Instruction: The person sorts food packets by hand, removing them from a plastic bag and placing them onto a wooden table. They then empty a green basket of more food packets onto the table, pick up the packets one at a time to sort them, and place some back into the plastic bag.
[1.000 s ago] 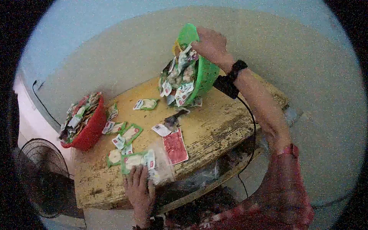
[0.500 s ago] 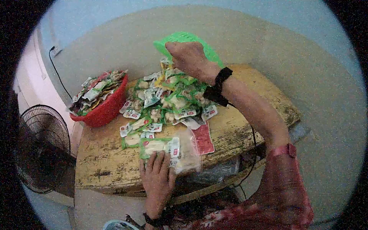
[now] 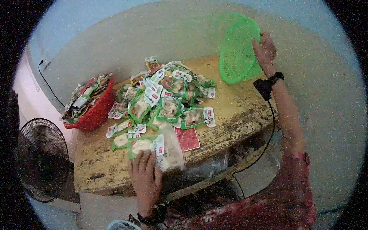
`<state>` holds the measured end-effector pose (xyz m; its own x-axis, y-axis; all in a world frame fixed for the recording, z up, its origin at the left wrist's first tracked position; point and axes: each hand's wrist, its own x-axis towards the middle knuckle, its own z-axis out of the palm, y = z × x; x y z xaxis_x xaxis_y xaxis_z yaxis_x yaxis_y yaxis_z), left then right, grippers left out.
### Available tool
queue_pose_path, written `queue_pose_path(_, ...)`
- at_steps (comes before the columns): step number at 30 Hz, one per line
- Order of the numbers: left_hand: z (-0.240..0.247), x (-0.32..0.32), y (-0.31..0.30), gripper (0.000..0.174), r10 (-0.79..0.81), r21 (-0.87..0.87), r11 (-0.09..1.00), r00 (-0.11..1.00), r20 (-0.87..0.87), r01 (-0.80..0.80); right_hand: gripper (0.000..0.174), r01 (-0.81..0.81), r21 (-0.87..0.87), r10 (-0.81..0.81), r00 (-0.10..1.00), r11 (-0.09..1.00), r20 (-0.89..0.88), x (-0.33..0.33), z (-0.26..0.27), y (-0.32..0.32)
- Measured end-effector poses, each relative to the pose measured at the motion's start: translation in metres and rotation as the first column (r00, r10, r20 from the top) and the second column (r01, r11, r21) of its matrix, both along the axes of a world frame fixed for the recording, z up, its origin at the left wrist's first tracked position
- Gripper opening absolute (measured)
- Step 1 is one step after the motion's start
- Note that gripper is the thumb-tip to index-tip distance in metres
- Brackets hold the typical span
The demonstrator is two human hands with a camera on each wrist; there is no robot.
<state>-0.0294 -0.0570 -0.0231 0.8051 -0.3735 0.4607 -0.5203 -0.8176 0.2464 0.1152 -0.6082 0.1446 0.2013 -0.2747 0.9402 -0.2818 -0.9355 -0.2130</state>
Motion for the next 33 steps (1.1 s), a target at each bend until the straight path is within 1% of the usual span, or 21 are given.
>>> queue_pose_path(1,-0.001,0.000,0.000,0.046,0.002,0.008,1.000,1.000,0.005,-0.002,0.046,0.023,0.140,-0.015,0.998,0.990,-0.054,-0.016,-0.009,-0.022)
queue_pose_path(3,0.003,0.000,-0.001,0.045,0.007,0.017,1.000,1.000,0.005,-0.007,0.044,0.077,0.227,-0.077,0.997,0.971,-0.008,-0.030,-0.034,-0.100)
queue_pose_path(5,0.003,-0.001,-0.001,0.045,0.005,0.023,1.000,1.000,0.003,-0.005,0.043,0.015,0.431,0.015,0.998,0.902,-0.067,-0.063,-0.036,-0.110)
queue_pose_path(6,0.003,-0.001,-0.002,0.045,0.002,0.025,1.000,1.000,0.000,-0.002,0.043,-0.007,0.528,0.064,0.994,0.849,-0.089,-0.079,-0.039,-0.115)
queue_pose_path(8,0.005,-0.002,-0.003,0.045,0.003,0.045,0.999,1.000,-0.010,-0.002,0.041,-0.154,0.764,0.144,0.986,0.627,0.081,-0.091,-0.062,-0.143)
queue_pose_path(10,0.008,-0.002,-0.002,0.046,0.002,0.057,0.998,1.000,-0.027,-0.001,0.033,-0.325,0.827,0.296,0.933,0.458,0.203,-0.097,-0.081,-0.138)
queue_pose_path(11,0.009,-0.003,-0.001,0.046,-0.002,0.058,0.998,0.999,-0.037,0.004,0.028,-0.416,0.808,0.422,0.876,0.417,0.233,-0.104,-0.097,-0.128)
queue_pose_path(13,0.014,-0.004,-0.001,0.048,0.005,0.073,0.997,0.997,-0.075,0.000,0.027,-0.536,0.791,0.572,0.762,0.295,0.304,-0.098,-0.126,-0.126)
queue_pose_path(14,0.016,-0.005,-0.001,0.048,0.012,0.085,0.996,0.997,-0.080,-0.005,0.028,-0.567,0.793,0.599,0.721,0.224,0.347,-0.085,-0.149,-0.121)
queue_pose_path(16,0.018,-0.006,0.003,0.049,0.028,0.110,0.994,0.996,-0.086,-0.019,0.037,-0.528,0.836,0.583,0.730,0.150,0.356,-0.078,-0.157,-0.095)
queue_pose_path(18,0.016,-0.004,0.011,0.049,0.052,0.132,0.990,0.995,-0.085,-0.040,0.055,-0.381,0.915,0.515,0.816,0.137,0.262,-0.078,-0.143,-0.052)
queue_pose_path(21,0.013,-0.004,0.023,0.046,0.095,0.113,0.990,0.992,-0.080,-0.086,0.042,-0.512,0.857,0.464,0.774,0.055,0.432,-0.107,-0.140,-0.006)
queue_pose_path(22,0.012,-0.002,0.026,0.044,0.115,0.097,0.989,0.991,-0.075,-0.107,0.041,-0.538,0.828,0.452,0.784,0.156,0.425,-0.113,-0.153,-0.011)
queue_pose_path(24,0.012,-0.001,0.030,0.048,0.097,0.079,0.993,0.993,-0.066,-0.092,0.039,-0.570,0.742,0.434,0.803,0.354,0.409,-0.121,-0.174,-0.030)
queue_pose_path(27,0.014,-0.001,0.031,0.050,0.071,0.061,0.996,0.995,-0.070,-0.067,0.032,-0.488,0.642,0.502,0.846,0.591,0.181,-0.137,-0.150,0.035)
queue_pose_path(29,0.014,0.003,0.030,0.051,0.037,0.054,0.998,0.997,-0.064,-0.033,0.027,-0.587,0.563,0.698,0.715,0.582,0.024,-0.133,-0.130,0.087)
queue_pose_path(30,0.013,0.004,0.030,0.051,0.042,0.063,0.997,0.997,-0.061,-0.038,0.026,-0.636,0.523,0.770,0.635,0.568,-0.063,-0.129,-0.119,0.114)
queue_pose_path(31,0.011,0.005,0.030,0.051,0.047,0.067,0.997,0.997,-0.058,-0.043,0.028,-0.656,0.414,0.771,0.587,0.631,-0.247,-0.124,-0.108,0.141)
queue_pose_path(32,0.009,0.005,0.030,0.051,0.054,0.070,0.996,0.997,-0.055,-0.050,0.031,-0.684,0.295,0.733,0.531,0.667,-0.426,-0.117,-0.099,0.167)
queue_pose_path(33,0.007,0.006,0.030,0.051,0.043,0.056,0.998,0.998,-0.052,-0.040,0.035,-0.767,0.146,0.713,0.485,0.625,-0.506,-0.104,-0.096,0.189)
